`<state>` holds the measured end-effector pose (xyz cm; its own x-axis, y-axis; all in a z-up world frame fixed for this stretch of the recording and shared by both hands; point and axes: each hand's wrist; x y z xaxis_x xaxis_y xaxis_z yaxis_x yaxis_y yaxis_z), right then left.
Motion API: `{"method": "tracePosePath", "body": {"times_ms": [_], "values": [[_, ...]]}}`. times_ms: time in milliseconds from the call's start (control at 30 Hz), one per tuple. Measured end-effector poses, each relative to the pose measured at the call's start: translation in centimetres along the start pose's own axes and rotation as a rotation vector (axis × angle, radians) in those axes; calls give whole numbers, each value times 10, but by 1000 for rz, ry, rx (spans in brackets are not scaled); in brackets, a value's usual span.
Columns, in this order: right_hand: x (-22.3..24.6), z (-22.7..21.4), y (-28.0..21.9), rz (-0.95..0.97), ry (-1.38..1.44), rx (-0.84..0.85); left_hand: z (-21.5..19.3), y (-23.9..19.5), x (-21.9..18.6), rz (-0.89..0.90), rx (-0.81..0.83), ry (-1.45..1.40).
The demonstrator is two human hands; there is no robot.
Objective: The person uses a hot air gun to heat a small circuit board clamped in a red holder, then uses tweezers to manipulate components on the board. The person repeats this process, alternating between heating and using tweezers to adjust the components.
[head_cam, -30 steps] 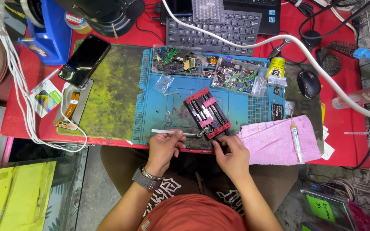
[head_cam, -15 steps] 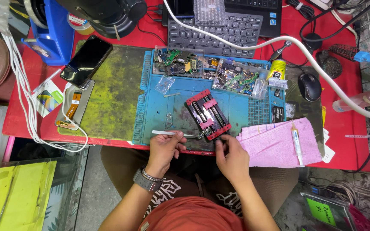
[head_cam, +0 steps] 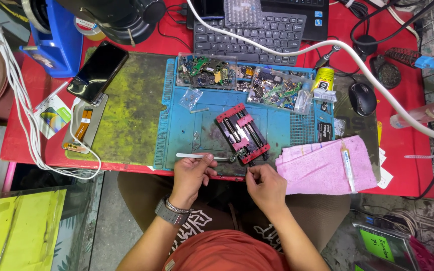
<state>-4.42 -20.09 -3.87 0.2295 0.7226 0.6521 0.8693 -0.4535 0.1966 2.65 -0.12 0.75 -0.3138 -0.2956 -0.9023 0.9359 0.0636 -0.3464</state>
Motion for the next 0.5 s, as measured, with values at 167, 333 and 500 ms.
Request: {"method": "tracePosePath", "body": {"times_ms": [167,333,500], "values": [[16,-15,5,-18,95,-63,-1,0,2,11,-16,-13],[6,-15,3,-72,257,-70,-2,-3,9,52,-8,-12],[16,-18,8,-167,254,-43,-5,-12,16,265,-8,155]]}}
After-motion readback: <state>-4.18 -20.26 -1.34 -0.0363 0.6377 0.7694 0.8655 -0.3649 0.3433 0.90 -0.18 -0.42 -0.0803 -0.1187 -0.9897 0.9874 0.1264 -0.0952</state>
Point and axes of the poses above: each hand's wrist, its own y-axis towards the middle knuckle, its own z-axis out of the palm, x = y × z, and after that the axes turned 14 degrees about z, right-handed
